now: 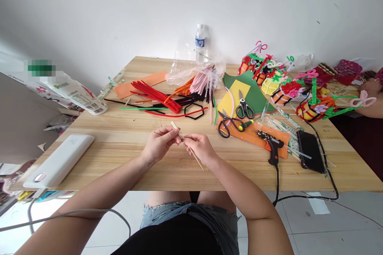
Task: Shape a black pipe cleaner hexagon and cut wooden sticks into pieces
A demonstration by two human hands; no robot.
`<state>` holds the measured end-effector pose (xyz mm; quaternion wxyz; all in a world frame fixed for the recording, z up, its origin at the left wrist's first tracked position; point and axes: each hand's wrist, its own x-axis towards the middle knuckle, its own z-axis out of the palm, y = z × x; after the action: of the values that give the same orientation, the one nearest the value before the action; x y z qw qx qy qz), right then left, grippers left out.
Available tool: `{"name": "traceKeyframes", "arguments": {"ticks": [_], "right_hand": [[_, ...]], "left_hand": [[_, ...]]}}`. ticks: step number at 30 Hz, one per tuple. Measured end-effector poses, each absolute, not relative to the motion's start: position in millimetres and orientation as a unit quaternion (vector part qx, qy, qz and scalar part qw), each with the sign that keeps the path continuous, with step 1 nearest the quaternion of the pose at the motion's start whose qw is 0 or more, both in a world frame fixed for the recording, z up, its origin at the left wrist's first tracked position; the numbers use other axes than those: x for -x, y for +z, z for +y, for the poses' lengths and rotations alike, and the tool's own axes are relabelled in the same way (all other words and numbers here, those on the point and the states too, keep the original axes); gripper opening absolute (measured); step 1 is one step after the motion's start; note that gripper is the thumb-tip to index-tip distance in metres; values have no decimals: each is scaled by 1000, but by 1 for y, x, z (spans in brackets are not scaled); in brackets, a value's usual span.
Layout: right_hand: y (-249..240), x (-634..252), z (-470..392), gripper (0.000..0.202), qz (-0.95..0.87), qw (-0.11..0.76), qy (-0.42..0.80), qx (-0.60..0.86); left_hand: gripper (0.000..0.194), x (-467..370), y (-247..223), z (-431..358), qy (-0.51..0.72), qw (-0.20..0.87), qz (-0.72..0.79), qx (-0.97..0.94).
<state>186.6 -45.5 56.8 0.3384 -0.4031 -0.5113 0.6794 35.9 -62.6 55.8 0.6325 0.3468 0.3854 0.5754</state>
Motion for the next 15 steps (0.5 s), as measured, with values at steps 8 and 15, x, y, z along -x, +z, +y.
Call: {"name": "traceKeyframes", "arguments": {"ticks": [8, 15], "right_hand": [[57, -187, -46, 17, -514, 343, 677, 399], [59, -187, -46, 17, -510, 343, 676, 406]], "left_hand": [[21, -36, 56, -62, 572, 627, 394, -351], [22, -38, 55, -63, 570, 627, 399, -350]]}}
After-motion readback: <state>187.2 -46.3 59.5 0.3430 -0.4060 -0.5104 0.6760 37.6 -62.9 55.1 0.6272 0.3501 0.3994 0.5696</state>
